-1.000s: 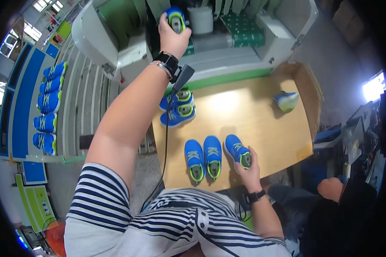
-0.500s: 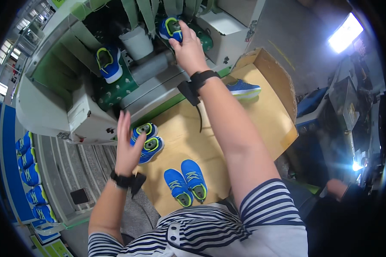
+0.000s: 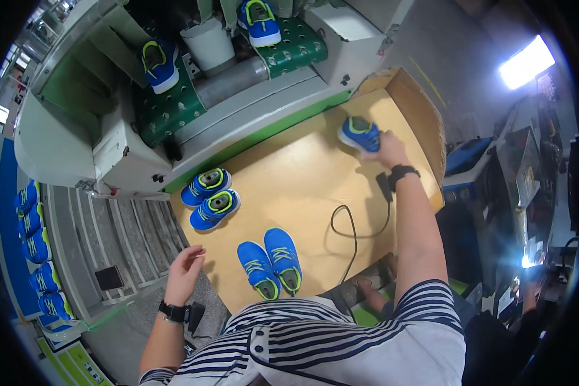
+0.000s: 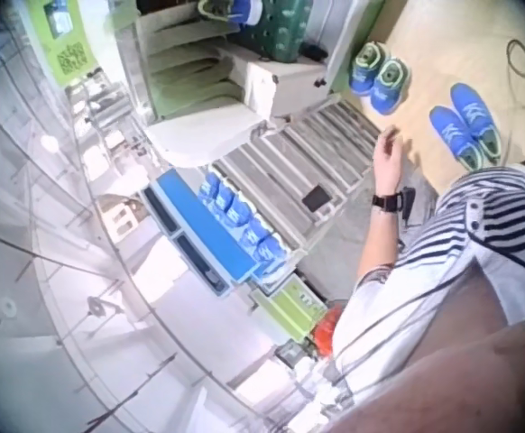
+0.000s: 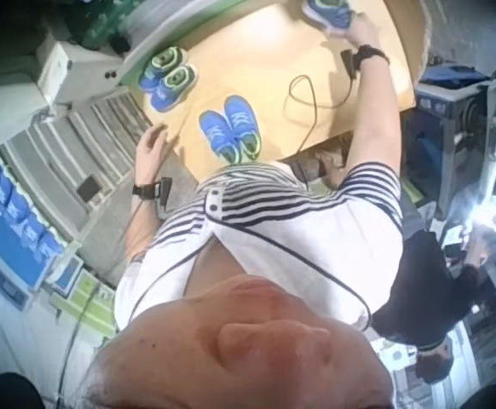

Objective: The person picks up blue sneakers from a conveyor belt and places them onto a wooden table. They repeatedly handle the shoes, arranging them in pairs and rows on the table surface. The person also briefly handles a black sneaker with red laces.

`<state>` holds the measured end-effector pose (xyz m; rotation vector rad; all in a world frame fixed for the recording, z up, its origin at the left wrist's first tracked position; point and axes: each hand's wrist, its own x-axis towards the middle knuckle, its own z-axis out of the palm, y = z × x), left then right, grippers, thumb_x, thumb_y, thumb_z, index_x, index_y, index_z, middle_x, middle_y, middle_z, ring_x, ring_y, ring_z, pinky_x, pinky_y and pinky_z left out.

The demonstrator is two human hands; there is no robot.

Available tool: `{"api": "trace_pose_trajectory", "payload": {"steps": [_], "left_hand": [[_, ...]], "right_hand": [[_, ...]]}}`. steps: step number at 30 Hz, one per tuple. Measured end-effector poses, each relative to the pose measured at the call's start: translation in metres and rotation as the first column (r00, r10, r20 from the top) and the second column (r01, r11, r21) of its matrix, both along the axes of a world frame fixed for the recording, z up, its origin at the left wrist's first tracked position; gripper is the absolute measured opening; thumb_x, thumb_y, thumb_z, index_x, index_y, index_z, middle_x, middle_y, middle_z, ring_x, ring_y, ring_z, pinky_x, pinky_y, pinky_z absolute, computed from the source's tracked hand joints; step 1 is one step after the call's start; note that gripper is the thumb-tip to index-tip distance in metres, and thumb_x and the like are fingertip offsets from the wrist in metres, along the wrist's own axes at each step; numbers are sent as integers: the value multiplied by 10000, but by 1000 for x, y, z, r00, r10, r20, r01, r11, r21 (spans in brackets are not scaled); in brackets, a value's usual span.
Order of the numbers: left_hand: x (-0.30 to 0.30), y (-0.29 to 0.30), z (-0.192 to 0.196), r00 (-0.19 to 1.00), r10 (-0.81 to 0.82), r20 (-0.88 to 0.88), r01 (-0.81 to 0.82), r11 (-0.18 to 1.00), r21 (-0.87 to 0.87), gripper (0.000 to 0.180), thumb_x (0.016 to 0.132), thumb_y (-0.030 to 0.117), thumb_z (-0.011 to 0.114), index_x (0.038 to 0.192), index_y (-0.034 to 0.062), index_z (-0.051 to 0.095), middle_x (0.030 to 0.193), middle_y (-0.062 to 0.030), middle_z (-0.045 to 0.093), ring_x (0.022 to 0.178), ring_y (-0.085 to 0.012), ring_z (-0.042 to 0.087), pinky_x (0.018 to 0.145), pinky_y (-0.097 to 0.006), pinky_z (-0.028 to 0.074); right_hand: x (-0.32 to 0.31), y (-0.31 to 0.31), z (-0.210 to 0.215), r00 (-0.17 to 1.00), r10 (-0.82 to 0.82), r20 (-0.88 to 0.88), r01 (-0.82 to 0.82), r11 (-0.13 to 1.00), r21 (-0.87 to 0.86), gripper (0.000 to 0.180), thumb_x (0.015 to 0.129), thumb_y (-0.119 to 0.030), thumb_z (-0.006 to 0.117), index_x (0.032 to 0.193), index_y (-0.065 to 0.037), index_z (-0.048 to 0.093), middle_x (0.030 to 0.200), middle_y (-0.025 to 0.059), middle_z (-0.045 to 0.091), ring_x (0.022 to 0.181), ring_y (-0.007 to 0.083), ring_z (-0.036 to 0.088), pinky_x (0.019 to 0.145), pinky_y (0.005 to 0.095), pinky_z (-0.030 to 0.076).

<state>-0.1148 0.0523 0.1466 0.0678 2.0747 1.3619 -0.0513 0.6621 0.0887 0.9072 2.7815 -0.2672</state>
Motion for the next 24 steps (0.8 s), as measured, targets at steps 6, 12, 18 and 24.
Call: {"api": "trace_pose_trajectory", "payload": {"steps": [6,12,18,24], "left_hand": [[21,48,25,978,-188,-86,194,979,67,339,986,119,638,1302,3,604,1224,-84,683,1138,-157,639,997,-301,490],[37,65,62,809,-428,-403,457,889,-26,745,839,274,819,1465,61,476,1487,-151,503,1408,-306,449,1179,-404,336],[47,87,78,661,-541,-520,695,702,155,1053,741,273,882,1596,131,283,1630,-217,281,1536,-343,224,1234,-433,230],[44,68,54,981,37,190,-127,865,485,851,832,111,786,1548,50,330,1376,-137,550,1196,-222,598,999,-341,500]], "right_hand": [[79,-86,-30,879,-86,-469,-119,913,-390,735,656,-90,870,1315,-80,544,1240,175,576,1194,390,535,1042,457,455],[104,-188,36,801,135,-583,-513,657,-553,689,683,25,812,1313,-113,568,1313,129,523,1265,350,495,1103,420,409],[88,-260,106,666,289,-688,-743,346,-573,723,697,-1,846,1348,-135,562,1394,117,491,1337,323,470,1102,407,420],[83,-279,43,895,1,-447,-378,535,-756,914,804,-309,856,1556,-179,354,1545,184,357,1403,365,412,1117,460,415]]}}
